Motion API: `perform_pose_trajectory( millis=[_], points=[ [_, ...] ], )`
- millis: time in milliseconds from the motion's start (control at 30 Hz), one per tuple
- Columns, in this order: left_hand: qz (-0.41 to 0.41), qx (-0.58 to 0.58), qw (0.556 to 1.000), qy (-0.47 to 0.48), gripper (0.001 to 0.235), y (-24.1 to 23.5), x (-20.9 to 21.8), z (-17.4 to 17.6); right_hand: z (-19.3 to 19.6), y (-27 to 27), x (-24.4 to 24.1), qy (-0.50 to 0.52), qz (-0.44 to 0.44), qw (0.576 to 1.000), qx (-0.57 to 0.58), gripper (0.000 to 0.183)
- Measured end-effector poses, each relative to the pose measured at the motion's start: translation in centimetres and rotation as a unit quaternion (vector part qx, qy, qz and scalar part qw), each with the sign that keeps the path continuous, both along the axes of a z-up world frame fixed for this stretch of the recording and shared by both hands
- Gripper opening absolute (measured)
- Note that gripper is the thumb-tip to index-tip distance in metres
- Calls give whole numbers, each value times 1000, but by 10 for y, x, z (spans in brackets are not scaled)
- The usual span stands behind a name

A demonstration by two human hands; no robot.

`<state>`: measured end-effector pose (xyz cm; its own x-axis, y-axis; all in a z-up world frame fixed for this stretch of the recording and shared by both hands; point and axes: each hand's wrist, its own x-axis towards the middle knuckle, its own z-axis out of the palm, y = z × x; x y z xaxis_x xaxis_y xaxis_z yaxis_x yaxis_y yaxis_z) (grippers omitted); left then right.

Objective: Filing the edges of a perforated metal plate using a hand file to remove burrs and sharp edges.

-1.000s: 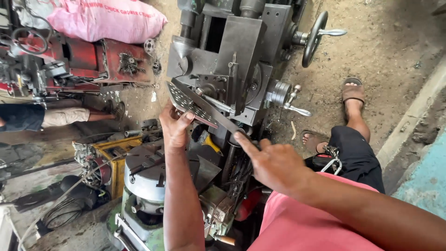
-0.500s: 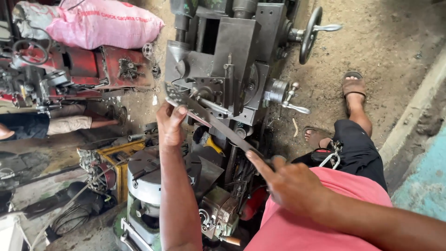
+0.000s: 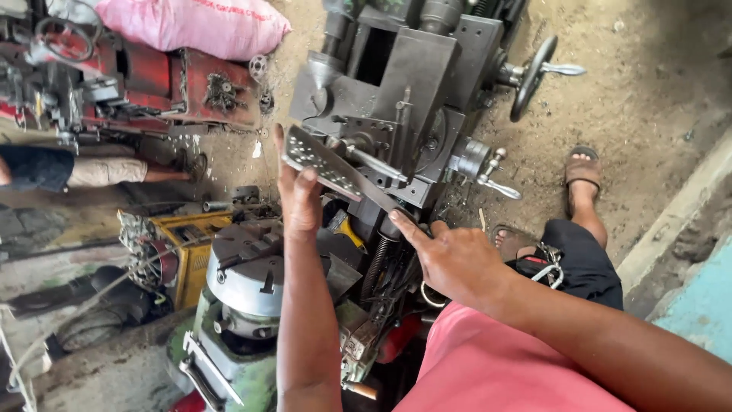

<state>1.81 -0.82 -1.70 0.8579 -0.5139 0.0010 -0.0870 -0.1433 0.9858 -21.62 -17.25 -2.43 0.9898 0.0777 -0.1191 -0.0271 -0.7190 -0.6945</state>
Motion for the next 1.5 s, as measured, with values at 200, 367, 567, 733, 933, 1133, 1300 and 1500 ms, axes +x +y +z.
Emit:
perform_pose_trajectory(
  millis=[200, 367, 567, 733, 933, 1133, 1300, 1500],
  points=[
    [30, -19, 983, -181, 91, -5, -19, -3, -1, 5, -5, -22, -23, 997, -74, 69],
    [34, -8, 968, -247, 49, -12, -39, 21, -18, 5, -10, -15, -42, 994, -100, 76],
    [48, 53, 976, -203, 36, -3, -34, 40, -2, -10, -23, -95, -66, 982, -152, 63],
    [8, 48, 982, -182, 37, 5, -24, 43, 4, -23, -31, 33, 3, 990, -139, 69],
    [4, 89, 980, -180, 33, 2, -31, 46, 3, -20, 1, -40, 30, 994, -98, 68],
    [-31, 59, 983, -173, 34, 3, -26, 42, 28, -24, -28, 107, 35, 982, -151, 75],
    [-27, 36, 986, -160, 34, 3, -31, 36, 12, -10, 11, 44, 12, 988, -148, 75],
    [25, 55, 987, -151, 33, -2, -35, 34, 10, -17, -17, 111, 48, 975, -185, 77]
  ],
)
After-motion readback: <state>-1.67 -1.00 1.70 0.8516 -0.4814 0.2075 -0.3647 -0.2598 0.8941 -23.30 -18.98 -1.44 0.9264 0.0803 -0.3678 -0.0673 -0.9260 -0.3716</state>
